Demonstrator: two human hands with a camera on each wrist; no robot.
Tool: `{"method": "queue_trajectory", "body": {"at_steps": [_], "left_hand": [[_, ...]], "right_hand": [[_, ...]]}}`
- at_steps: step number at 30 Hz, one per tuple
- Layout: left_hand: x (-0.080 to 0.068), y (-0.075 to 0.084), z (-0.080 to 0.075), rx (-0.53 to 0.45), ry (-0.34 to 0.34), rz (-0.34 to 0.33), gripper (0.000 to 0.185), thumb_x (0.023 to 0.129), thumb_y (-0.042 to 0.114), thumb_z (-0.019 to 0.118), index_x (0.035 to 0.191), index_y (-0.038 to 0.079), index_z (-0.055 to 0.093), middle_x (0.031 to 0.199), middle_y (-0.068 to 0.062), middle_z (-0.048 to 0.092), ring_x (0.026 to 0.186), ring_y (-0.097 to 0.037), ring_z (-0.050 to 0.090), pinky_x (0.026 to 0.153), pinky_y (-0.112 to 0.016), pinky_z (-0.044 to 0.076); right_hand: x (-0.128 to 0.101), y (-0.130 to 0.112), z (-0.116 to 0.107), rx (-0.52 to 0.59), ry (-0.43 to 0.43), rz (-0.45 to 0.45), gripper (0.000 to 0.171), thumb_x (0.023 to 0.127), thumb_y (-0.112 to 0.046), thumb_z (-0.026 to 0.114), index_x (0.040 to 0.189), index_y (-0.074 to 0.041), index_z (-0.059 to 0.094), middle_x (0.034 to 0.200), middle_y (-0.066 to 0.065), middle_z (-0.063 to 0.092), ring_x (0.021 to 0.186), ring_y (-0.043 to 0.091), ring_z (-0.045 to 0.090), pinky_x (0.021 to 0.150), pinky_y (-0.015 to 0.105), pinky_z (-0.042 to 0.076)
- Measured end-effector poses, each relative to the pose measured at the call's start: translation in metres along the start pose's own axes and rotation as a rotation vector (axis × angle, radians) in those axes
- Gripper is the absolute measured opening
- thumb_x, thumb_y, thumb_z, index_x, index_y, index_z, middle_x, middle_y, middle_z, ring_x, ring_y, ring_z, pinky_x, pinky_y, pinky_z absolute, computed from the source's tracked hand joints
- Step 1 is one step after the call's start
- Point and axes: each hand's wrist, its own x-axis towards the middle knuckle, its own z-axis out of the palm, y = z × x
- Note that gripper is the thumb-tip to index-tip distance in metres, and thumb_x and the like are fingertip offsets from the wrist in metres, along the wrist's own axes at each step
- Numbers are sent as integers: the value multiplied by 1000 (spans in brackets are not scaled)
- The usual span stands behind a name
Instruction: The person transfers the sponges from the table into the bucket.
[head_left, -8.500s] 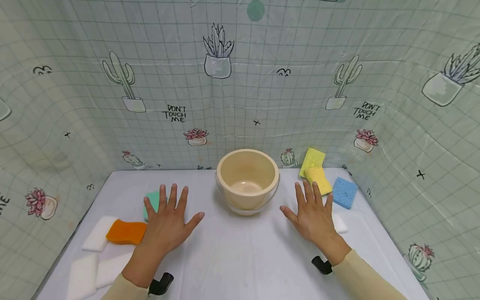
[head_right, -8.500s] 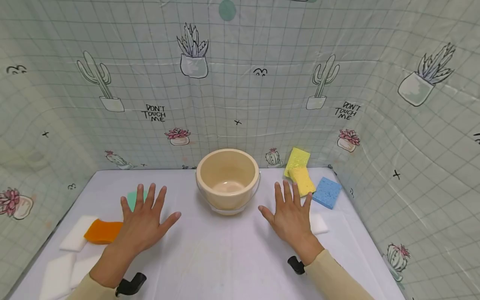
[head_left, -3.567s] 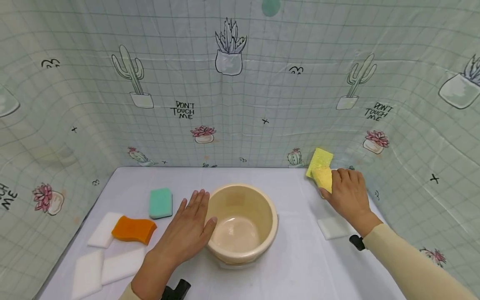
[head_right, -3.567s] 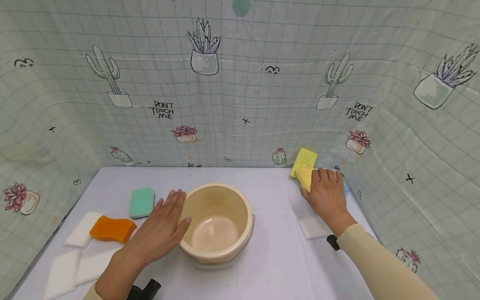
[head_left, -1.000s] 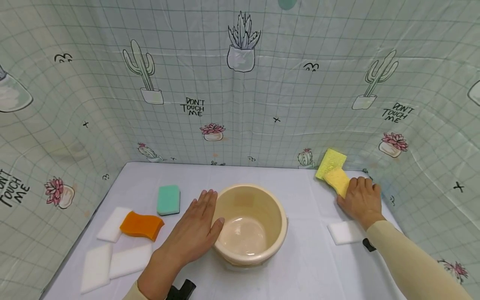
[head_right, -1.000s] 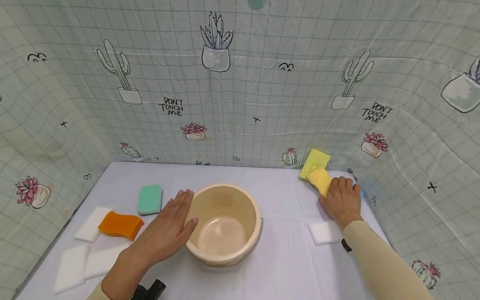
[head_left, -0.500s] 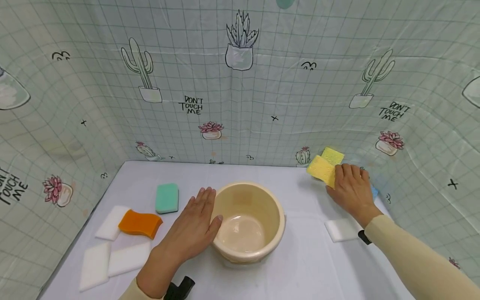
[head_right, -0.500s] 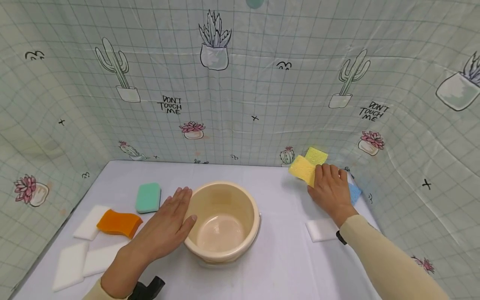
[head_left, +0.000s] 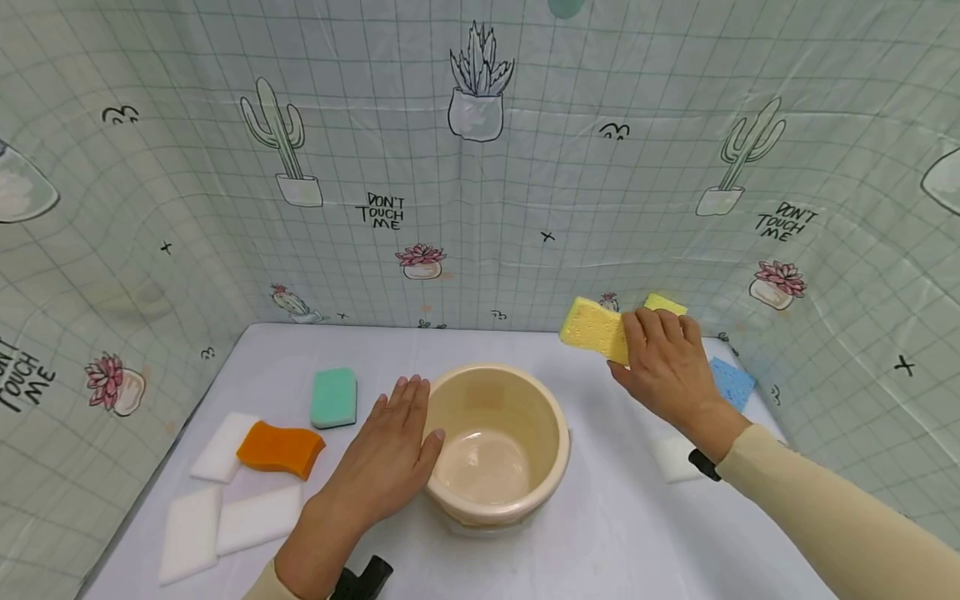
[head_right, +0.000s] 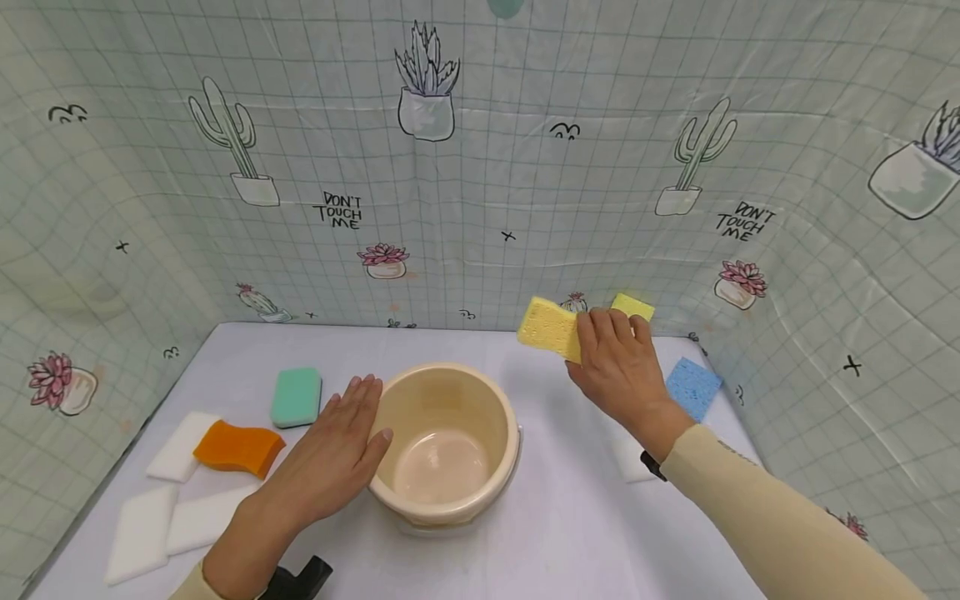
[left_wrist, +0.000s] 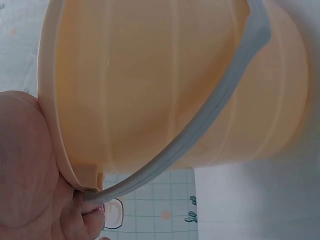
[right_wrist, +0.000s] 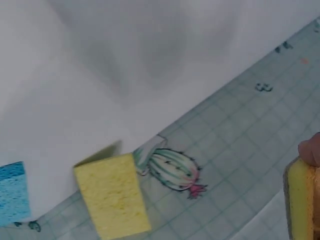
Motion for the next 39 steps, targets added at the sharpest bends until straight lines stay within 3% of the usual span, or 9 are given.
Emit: {"method": "queue_trajectory", "body": {"at_steps": [5, 8, 18, 29, 39], "left_hand": [[-1, 2, -1, 9, -10, -13, 72, 112, 41, 43, 165, -4, 23, 173, -21, 25, 163, -35, 19, 131, -57, 17], [-2, 2, -3, 8, -8, -14, 72, 112, 40, 43, 165, -4, 24, 173, -21, 25, 163, -36, 19, 131, -57, 17], [1, -3, -10, 9, 27, 26, 68, 112, 37, 43, 164, -4, 29, 171, -22, 28, 162, -37, 21, 130, -59, 19], [6, 0, -8, -12, -6, 32, 66, 111, 32, 41, 165, -2, 26, 174, -17, 24, 164, -34, 16, 132, -57, 14], [7, 0, -5, 9, -11, 40, 65, 109, 28, 42, 164, -4, 27, 173, -19, 25, 163, -34, 17, 132, -57, 15]], "right_hand": [[22, -30, -23, 53, 119, -69, 83, 77, -42, 90, 134, 5, 52, 117, 22, 58, 107, 44, 54, 87, 56, 43], [33, -52, -37, 100, 132, -97, 83, 78, -47, 90, 133, 5, 54, 116, 22, 60, 105, 44, 54, 87, 55, 45], [42, -106, -58, 239, 25, -233, 71, 84, -53, 80, 129, -1, 59, 117, 13, 62, 107, 34, 57, 90, 48, 46], [36, -114, -56, 283, -123, -263, 66, 81, -52, 80, 126, -8, 62, 117, 6, 61, 106, 28, 53, 88, 42, 43], [39, -123, -52, 292, -235, -347, 68, 80, -53, 84, 129, -11, 63, 120, 4, 63, 107, 25, 54, 87, 40, 42]]}}
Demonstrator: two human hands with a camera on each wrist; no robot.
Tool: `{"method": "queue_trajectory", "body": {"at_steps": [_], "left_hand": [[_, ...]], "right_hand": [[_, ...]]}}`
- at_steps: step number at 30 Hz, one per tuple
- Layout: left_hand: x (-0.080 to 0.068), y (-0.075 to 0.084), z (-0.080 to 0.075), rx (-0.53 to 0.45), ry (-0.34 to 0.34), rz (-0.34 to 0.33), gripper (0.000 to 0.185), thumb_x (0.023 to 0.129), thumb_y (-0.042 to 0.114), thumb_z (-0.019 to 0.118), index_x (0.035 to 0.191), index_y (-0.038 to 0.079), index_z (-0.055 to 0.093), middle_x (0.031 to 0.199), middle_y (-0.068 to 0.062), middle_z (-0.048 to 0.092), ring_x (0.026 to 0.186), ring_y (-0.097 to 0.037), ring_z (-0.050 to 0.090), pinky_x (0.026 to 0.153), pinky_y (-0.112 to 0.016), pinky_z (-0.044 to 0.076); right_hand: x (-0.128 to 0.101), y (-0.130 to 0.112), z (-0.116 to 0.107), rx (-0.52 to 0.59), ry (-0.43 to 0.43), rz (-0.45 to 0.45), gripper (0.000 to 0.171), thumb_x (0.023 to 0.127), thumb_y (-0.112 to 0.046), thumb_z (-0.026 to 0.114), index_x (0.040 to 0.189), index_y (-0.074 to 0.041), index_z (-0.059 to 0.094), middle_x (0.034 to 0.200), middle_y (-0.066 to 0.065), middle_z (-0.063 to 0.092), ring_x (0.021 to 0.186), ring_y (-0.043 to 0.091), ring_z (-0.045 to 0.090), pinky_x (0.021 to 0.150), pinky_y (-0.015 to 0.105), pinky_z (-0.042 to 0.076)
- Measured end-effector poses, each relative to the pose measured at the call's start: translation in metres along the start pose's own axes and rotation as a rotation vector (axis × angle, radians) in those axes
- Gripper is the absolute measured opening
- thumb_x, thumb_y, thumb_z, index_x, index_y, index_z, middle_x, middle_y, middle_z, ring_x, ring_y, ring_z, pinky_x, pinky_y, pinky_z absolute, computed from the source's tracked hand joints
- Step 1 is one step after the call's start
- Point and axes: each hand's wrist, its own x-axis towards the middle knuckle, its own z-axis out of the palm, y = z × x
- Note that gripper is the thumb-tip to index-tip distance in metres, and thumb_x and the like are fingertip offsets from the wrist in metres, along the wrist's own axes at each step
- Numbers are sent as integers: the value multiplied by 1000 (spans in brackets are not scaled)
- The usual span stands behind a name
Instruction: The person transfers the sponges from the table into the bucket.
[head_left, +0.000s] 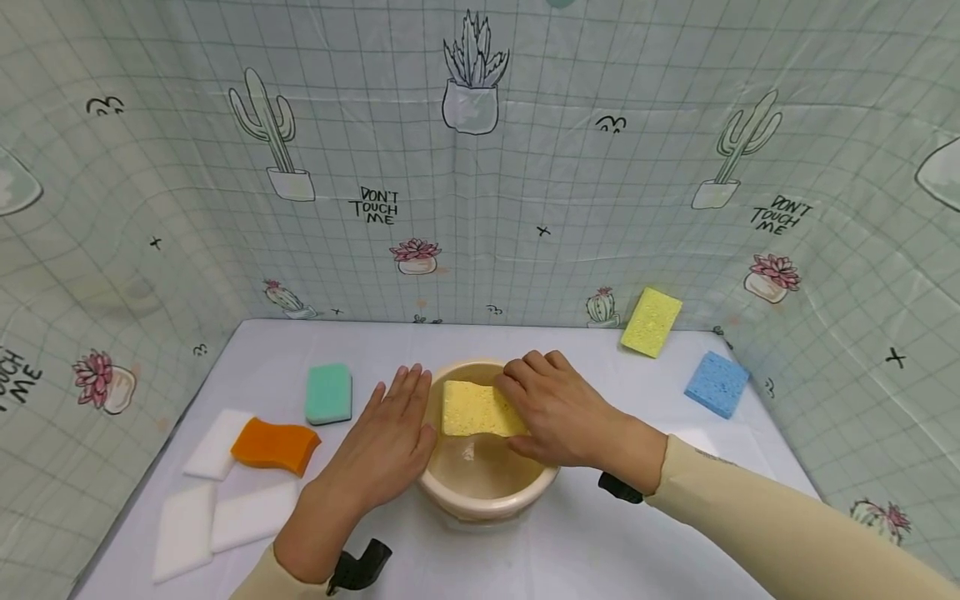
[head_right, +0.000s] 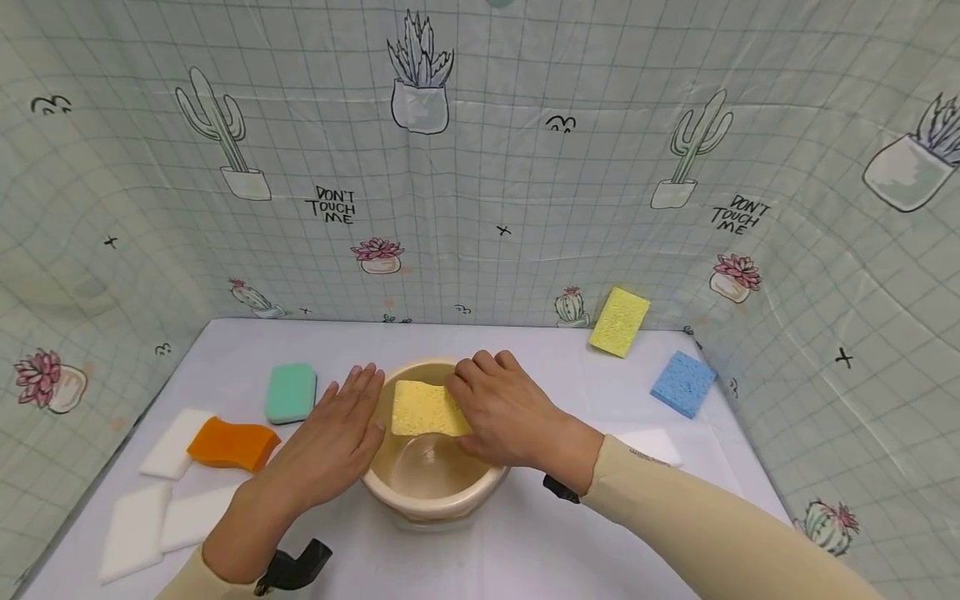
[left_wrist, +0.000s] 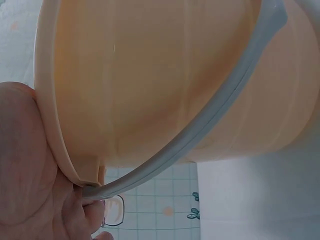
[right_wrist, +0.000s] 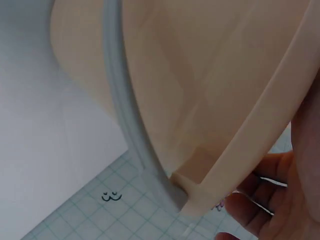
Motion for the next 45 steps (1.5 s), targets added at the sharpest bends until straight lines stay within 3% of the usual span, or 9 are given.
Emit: {"method": "queue_trajectory", "body": {"at_steps": [9, 18, 34, 41, 45], "left_hand": [[0, 1, 2, -8, 3, -3, 65, 109, 27, 41, 164, -3, 27, 173, -18, 25, 163, -34, 18, 132, -56, 16], [1, 0, 2, -21, 8, -4, 65, 110, 28, 42, 165, -3, 26, 174, -18, 24, 163, -33, 18, 132, -55, 16], [0, -2, 2, -30, 11, -4, 65, 110, 27, 43, 165, -3, 25, 173, -19, 26, 163, -34, 19, 132, -55, 18], [-1, -1, 3, -45, 0, -21, 65, 110, 28, 42, 166, -2, 24, 174, -18, 25, 163, -33, 19, 132, -54, 17], [0, 0, 2, -45, 4, -22, 65, 110, 27, 42, 166, -2, 24, 174, -18, 26, 163, -33, 20, 132, -54, 17]], "right_hand": [[4, -3, 4, 2, -66, -2, 67, 82, -58, 81, 126, -11, 64, 117, 2, 64, 105, 24, 55, 85, 39, 42], [3, -3, 5, -15, -79, 32, 71, 81, -60, 82, 126, -8, 64, 122, 6, 64, 107, 26, 55, 84, 39, 41], [-8, 1, 7, -63, 73, 33, 48, 95, -46, 73, 123, -7, 66, 113, 6, 66, 99, 26, 55, 80, 37, 40], [-27, 34, 5, -25, 188, 9, 42, 98, -38, 71, 126, -7, 67, 117, 9, 68, 106, 29, 59, 86, 43, 46], [-42, 72, 9, -131, 209, -28, 43, 97, -33, 70, 129, -4, 64, 117, 13, 67, 107, 34, 61, 88, 47, 49]]}}
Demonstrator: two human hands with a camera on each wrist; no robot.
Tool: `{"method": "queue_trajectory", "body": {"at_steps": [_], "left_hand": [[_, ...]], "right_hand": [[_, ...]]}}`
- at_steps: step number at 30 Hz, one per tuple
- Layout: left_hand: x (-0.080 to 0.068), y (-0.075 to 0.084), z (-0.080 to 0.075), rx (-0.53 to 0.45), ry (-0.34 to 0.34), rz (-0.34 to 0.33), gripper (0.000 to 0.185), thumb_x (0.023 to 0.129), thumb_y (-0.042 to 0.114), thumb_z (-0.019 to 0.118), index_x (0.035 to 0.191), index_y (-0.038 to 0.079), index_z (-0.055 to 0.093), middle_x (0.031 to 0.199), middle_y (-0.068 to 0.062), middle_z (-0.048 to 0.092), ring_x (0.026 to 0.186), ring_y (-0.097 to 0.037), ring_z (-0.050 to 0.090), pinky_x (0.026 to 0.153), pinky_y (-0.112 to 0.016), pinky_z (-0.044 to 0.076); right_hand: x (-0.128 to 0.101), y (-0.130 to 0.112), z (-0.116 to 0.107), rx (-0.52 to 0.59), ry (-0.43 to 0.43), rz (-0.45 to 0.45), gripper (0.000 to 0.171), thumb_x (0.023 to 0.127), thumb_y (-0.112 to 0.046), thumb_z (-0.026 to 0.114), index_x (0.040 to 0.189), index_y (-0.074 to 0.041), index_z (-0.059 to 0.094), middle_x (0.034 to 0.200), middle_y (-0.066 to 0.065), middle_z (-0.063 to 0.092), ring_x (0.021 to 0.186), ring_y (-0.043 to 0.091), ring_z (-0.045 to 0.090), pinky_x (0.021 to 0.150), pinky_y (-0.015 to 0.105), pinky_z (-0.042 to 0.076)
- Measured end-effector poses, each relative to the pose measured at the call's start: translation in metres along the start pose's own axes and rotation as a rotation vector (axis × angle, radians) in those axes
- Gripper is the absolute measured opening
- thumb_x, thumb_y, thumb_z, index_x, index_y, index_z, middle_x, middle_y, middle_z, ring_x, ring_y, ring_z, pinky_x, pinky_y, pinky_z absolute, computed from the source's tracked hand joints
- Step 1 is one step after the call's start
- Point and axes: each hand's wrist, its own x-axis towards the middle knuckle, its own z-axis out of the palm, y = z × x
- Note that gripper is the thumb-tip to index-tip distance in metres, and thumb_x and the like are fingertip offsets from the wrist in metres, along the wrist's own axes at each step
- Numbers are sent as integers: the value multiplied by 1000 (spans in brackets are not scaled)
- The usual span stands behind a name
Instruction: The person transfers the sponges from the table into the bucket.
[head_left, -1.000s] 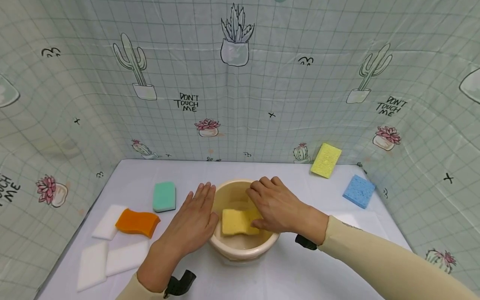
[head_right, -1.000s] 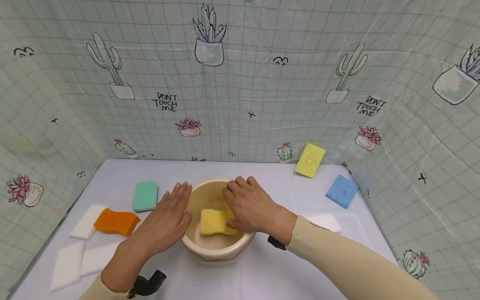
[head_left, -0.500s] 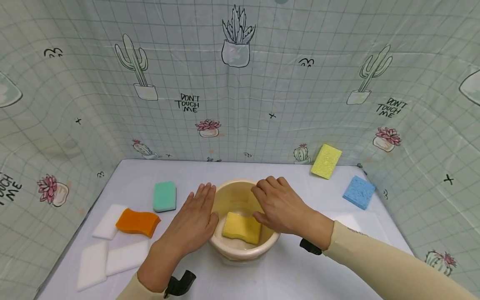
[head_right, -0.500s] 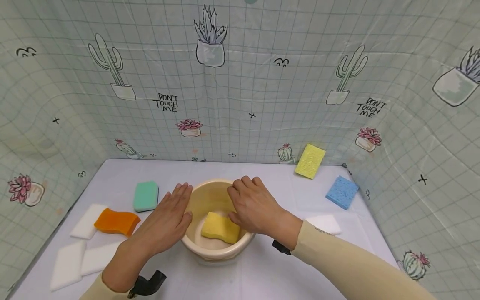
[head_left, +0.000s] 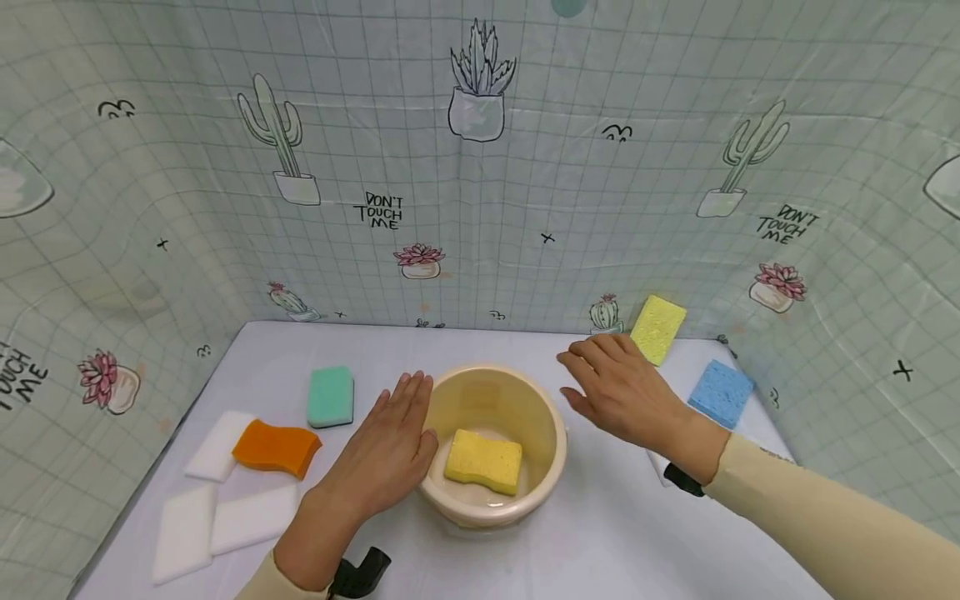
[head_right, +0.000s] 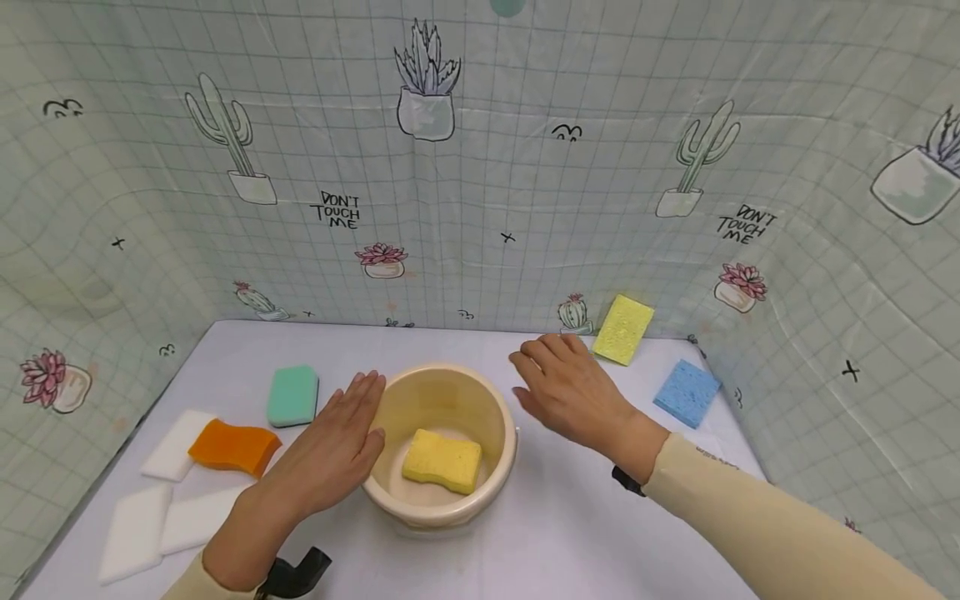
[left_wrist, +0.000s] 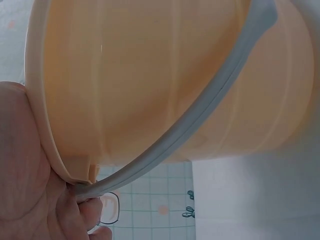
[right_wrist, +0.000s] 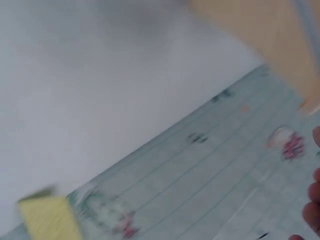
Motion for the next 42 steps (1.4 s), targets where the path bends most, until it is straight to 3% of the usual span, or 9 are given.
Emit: {"method": "queue_trajectory", "body": {"at_steps": [3, 10, 15, 21, 35, 42], "left_hand": [[-1, -1, 0, -1, 7, 2, 65, 110, 26, 43, 166, -2, 25, 173, -18, 26, 163, -33, 21, 132, -54, 18], [-1, -3, 0, -3, 15, 9, 64, 109, 26, 42, 165, -2, 26, 173, -18, 27, 163, -33, 22, 132, -53, 19], [0, -4, 1, 2, 22, 14, 64, 109, 26, 43, 165, -2, 27, 173, -17, 28, 162, -33, 22, 132, -53, 20], [0, -4, 0, 8, 38, 24, 63, 109, 24, 44, 164, -3, 29, 172, -19, 30, 162, -34, 25, 131, -54, 21], [-2, -5, -1, 32, 9, -8, 62, 110, 26, 41, 165, 0, 30, 172, -14, 31, 162, -30, 24, 132, -49, 20], [-1, -4, 0, 36, 19, -12, 62, 110, 26, 41, 165, -1, 30, 172, -14, 32, 162, -30, 25, 132, -50, 21]], "right_hand": [[-16, 36, 9, -126, -51, -44, 49, 94, -30, 72, 131, -1, 61, 118, 16, 66, 108, 36, 61, 90, 49, 51], [-58, 110, 29, -370, -313, -64, 61, 89, -21, 85, 140, 1, 58, 131, 20, 63, 120, 36, 58, 98, 50, 52], [-81, 142, 39, -428, -452, -56, 65, 87, -5, 85, 146, -2, 58, 143, 17, 61, 132, 37, 54, 107, 53, 49], [-92, 163, 51, -475, -551, -83, 70, 84, -1, 85, 148, -5, 55, 149, 15, 57, 135, 37, 51, 111, 56, 46], [-96, 183, 88, -508, -568, -89, 98, 73, -2, 95, 156, -6, 43, 145, 21, 50, 129, 41, 48, 104, 56, 48], [-97, 192, 109, -492, -484, -77, 94, 71, 1, 96, 150, -6, 46, 128, 23, 49, 113, 40, 49, 87, 49, 47]]}}
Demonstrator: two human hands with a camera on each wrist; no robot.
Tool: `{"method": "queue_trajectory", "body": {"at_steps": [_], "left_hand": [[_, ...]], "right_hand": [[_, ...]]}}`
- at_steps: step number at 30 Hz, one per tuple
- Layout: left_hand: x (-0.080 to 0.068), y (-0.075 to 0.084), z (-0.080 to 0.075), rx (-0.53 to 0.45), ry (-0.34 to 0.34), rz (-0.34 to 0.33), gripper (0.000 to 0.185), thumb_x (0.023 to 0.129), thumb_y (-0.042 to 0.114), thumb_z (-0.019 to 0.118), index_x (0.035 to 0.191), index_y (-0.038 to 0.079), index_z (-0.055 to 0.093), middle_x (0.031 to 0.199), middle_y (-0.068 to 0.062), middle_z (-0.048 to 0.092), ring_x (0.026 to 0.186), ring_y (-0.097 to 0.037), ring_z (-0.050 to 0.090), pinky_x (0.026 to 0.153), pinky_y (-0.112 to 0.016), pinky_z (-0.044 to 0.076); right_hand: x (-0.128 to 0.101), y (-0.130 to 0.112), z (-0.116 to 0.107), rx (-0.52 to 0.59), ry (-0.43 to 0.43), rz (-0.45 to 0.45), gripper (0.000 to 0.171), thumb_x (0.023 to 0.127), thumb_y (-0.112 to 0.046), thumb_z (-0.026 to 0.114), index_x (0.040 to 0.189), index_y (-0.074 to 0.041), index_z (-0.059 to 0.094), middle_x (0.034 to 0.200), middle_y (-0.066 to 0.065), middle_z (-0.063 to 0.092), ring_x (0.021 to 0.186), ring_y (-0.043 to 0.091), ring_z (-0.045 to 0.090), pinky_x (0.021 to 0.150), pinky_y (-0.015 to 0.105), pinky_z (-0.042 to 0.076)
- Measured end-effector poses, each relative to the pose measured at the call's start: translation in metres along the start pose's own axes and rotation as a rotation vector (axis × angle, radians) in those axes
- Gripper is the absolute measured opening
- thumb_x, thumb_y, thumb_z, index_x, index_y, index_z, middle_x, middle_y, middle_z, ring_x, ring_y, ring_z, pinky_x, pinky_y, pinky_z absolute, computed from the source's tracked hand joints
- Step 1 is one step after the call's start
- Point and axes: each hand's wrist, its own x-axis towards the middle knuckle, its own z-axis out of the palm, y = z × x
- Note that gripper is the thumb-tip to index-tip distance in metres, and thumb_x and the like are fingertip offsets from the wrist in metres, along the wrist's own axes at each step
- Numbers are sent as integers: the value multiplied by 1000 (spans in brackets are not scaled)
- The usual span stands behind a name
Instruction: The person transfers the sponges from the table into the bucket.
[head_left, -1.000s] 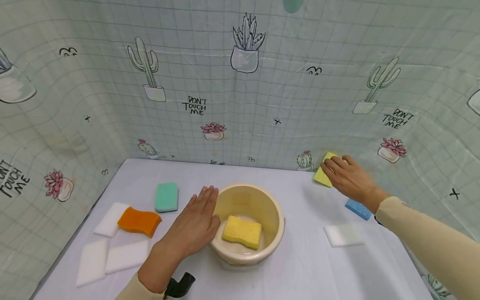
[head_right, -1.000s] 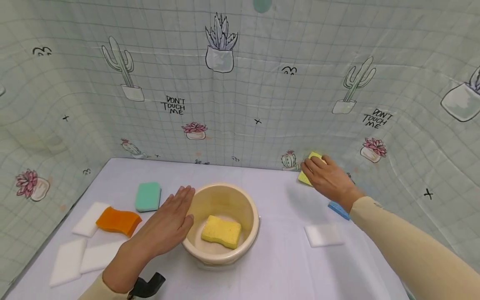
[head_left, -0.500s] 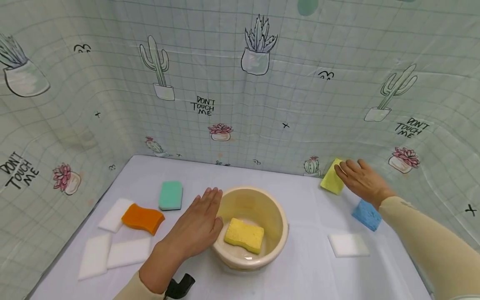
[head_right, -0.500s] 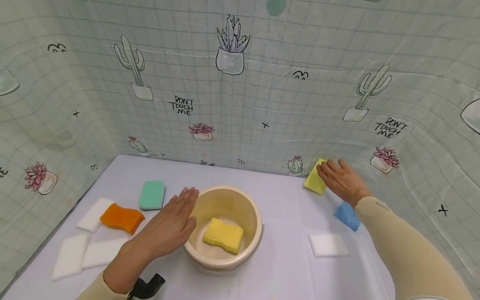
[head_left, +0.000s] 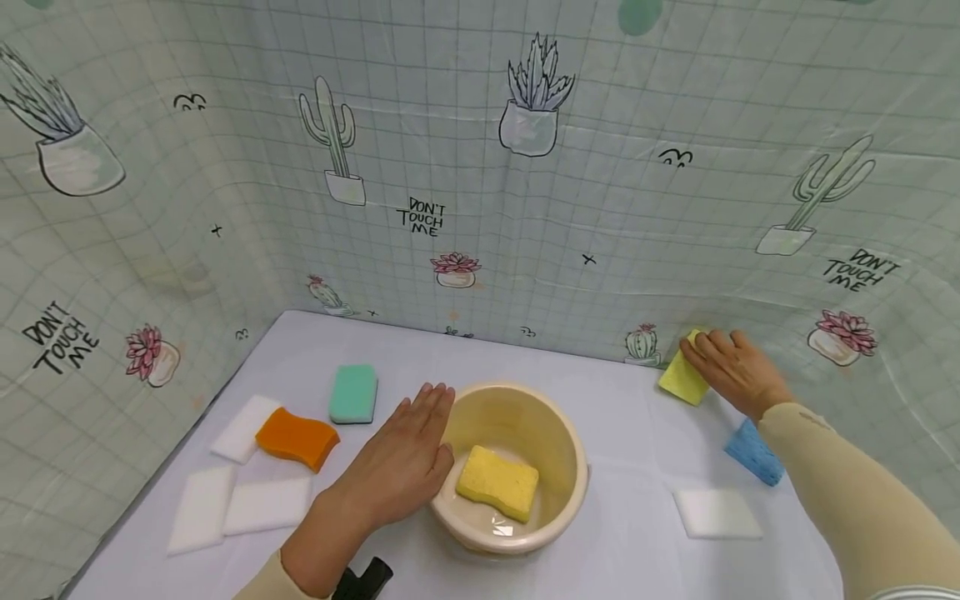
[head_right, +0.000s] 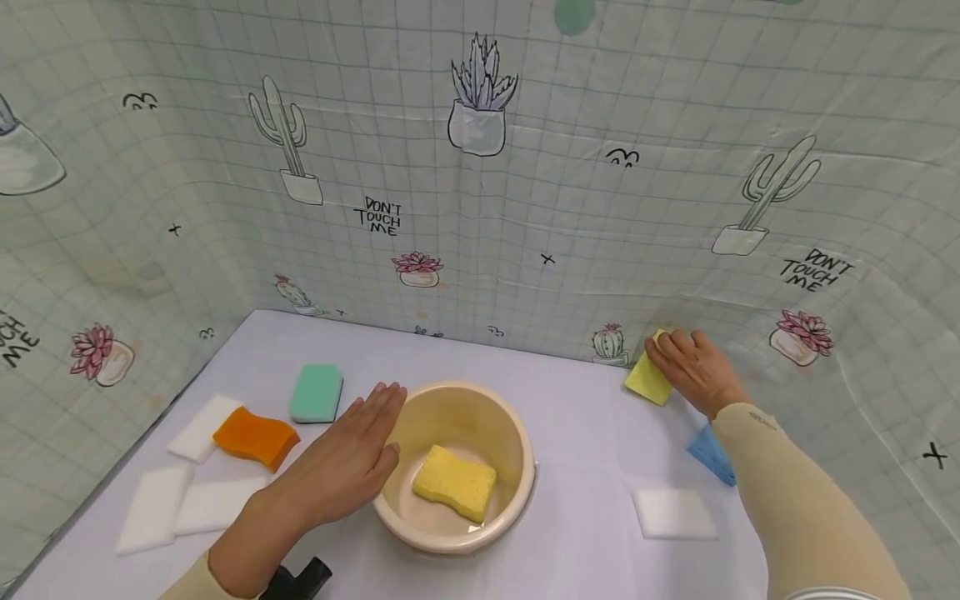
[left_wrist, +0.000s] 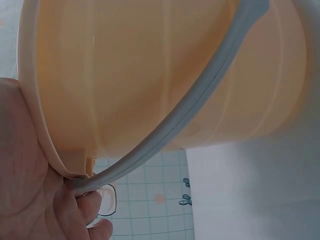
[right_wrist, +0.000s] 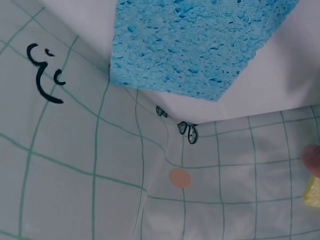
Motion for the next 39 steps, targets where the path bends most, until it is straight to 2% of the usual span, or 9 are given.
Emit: {"method": "queue_trajectory", "body": {"at_steps": [7, 12, 20, 22, 25, 27, 28, 35, 39], "left_hand": [[0, -1, 1, 26, -20, -13, 62, 111, 28, 41, 166, 2, 28, 173, -12, 30, 162, -28, 24, 132, -48, 21], [-1, -3, 2, 33, -18, -21, 62, 111, 28, 42, 165, 1, 30, 172, -13, 31, 162, -28, 25, 132, -48, 22], [0, -3, 2, 16, -22, -18, 62, 110, 28, 43, 165, 1, 31, 172, -12, 33, 162, -28, 26, 132, -48, 22], [-1, -3, 2, 16, -21, -19, 62, 110, 28, 42, 165, 1, 31, 172, -12, 33, 162, -28, 26, 132, -48, 22], [-1, -3, 2, 20, -18, -20, 62, 110, 29, 42, 165, 2, 30, 172, -11, 32, 162, -27, 25, 132, -47, 21], [-1, -1, 2, 23, -14, -16, 62, 110, 28, 42, 165, 2, 30, 172, -11, 33, 162, -27, 26, 132, -47, 21], [-1, -1, 2, 24, -11, -14, 62, 110, 28, 42, 165, 2, 30, 172, -12, 33, 162, -28, 26, 132, -47, 22], [0, 0, 2, 3, 2, 3, 63, 109, 27, 43, 165, -1, 30, 171, -15, 33, 162, -31, 26, 132, -49, 22], [0, 0, 2, -12, -1, 10, 63, 109, 26, 42, 164, -2, 29, 172, -17, 31, 162, -32, 26, 132, -51, 22]], "right_hand": [[3, 0, 4, 23, 35, 15, 79, 75, 3, 92, 143, -5, 52, 126, 22, 50, 113, 40, 50, 83, 48, 47], [6, -7, 4, 6, 19, 16, 82, 73, 0, 94, 142, -4, 52, 129, 22, 50, 114, 40, 50, 83, 49, 47], [3, -16, 17, 59, 143, 48, 82, 70, 5, 95, 137, 0, 49, 132, 23, 49, 111, 41, 47, 82, 51, 45], [4, -14, 17, 82, 193, 46, 70, 76, 11, 86, 135, 3, 49, 131, 26, 49, 109, 43, 47, 79, 51, 43], [4, -10, 14, 116, 281, 41, 36, 99, 13, 54, 134, 9, 49, 131, 29, 49, 107, 45, 46, 77, 52, 41], [1, -9, 9, 143, 325, 45, 34, 106, 2, 33, 134, 12, 49, 130, 32, 49, 107, 46, 45, 78, 54, 40], [0, -9, 6, 143, 329, 48, 38, 106, -4, 31, 135, 13, 48, 131, 32, 49, 109, 46, 45, 79, 55, 40], [-2, -16, -22, 106, 206, 124, 70, 81, -21, 81, 134, 9, 47, 127, 28, 51, 115, 44, 45, 90, 57, 41], [-5, -22, -37, 73, 133, 169, 78, 80, -36, 88, 132, 5, 46, 126, 26, 51, 116, 42, 45, 94, 57, 41]]}}
